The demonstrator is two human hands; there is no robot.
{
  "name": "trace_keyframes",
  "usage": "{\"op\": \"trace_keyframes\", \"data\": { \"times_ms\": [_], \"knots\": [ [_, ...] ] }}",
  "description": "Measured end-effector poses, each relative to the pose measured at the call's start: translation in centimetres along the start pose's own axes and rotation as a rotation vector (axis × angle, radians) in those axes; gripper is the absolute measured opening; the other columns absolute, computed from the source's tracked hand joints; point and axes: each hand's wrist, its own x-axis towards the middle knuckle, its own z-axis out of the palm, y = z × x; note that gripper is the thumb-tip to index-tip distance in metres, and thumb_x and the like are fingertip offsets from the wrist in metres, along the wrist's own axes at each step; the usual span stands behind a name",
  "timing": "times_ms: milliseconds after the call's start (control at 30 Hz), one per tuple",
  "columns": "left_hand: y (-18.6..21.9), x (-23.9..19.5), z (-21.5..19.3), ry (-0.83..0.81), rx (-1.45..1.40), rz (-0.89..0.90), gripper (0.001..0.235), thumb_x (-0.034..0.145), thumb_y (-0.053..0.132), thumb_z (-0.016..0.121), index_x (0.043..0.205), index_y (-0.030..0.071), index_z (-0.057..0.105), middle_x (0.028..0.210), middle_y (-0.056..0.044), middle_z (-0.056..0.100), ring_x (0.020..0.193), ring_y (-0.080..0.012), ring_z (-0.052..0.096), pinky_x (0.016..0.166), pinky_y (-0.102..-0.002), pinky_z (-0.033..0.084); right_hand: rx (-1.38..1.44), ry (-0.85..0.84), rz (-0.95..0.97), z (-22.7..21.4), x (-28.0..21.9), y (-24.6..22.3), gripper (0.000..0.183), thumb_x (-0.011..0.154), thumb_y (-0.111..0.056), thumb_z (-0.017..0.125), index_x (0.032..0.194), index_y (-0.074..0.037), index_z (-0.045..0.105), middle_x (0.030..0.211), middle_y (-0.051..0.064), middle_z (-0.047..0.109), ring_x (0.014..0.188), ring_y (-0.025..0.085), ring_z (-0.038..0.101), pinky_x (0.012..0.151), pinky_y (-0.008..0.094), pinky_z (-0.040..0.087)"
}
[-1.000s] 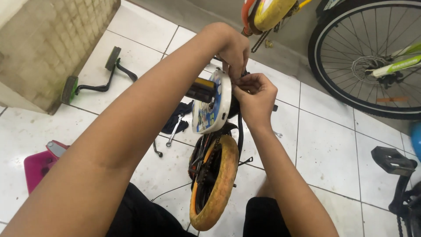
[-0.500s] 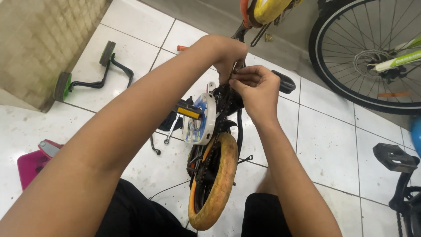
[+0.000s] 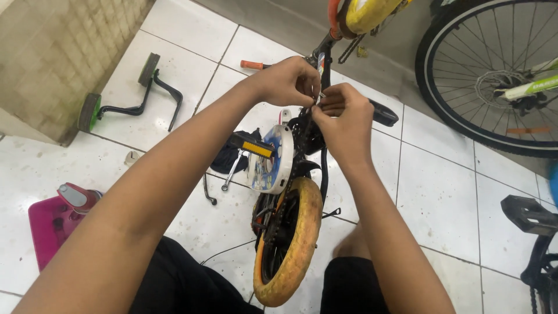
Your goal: The person assembles a small bicycle by attaching a rear wheel and a seat. They first position the wheel into the frame, then attach the seat to the frame, and finally adjust the chain and wheel alignment.
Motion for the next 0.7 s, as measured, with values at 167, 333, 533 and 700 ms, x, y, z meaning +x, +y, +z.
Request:
{"op": "trace_keyframes", "data": {
  "times_ms": [167, 333, 533, 700],
  "knots": [
    [-0.7, -0.4, 0.5, 0.055, -0.116, 0.060, 0.016, 0.072, -0.005, 0.073, 0.083, 0.006, 0.076, 0.074, -0.002, 0.072, 0.064, -0.0088, 0.063, 0.060, -0.021, 0.055, 0.103, -0.056, 0.046, -1.0, -1.3, 1.6, 0.018, 0.081, 0.000, 0.074, 0.098, 0.005, 0.071, 0.084, 0.012, 0.074, 0.072, 0.016, 0.071, 0.071, 0.024, 0.061],
    [-0.4, -0.6, 0.3, 0.076, -0.131, 0.103, 0.018, 0.073, -0.006, 0.078, 0.085, 0.007, 0.078, 0.083, -0.005, 0.075, 0.073, -0.0118, 0.070, 0.072, -0.023, 0.063, 0.136, -0.123, 0.154, 0.0, -2.2, 1.7, 0.019, 0.081, -0.005, 0.079, 0.097, 0.003, 0.071, 0.080, 0.009, 0.072, 0.067, 0.012, 0.067, 0.065, 0.022, 0.058],
    [0.1, -1.7, 1.1, 0.179, -0.178, 0.099, 0.030, 0.076, -0.012, 0.076, 0.103, -0.001, 0.077, 0.089, -0.018, 0.075, 0.087, -0.0303, 0.074, 0.083, -0.041, 0.061, 0.157, -0.013, 0.155, 2.0, -3.0, 3.1, 0.030, 0.081, -0.008, 0.086, 0.102, 0.006, 0.071, 0.085, 0.019, 0.073, 0.082, 0.025, 0.075, 0.071, 0.030, 0.061],
    [0.2, -3.5, 1.0, 0.082, -0.132, 0.173, 0.026, 0.098, -0.001, 0.061, 0.122, -0.008, 0.067, 0.120, -0.034, 0.067, 0.116, -0.0501, 0.063, 0.101, -0.057, 0.050, 0.151, 0.109, 0.123, 2.8, -3.5, 2.5, 0.020, 0.085, -0.005, 0.079, 0.100, 0.006, 0.072, 0.080, 0.015, 0.072, 0.075, 0.019, 0.072, 0.064, 0.028, 0.059]
  ]
}}
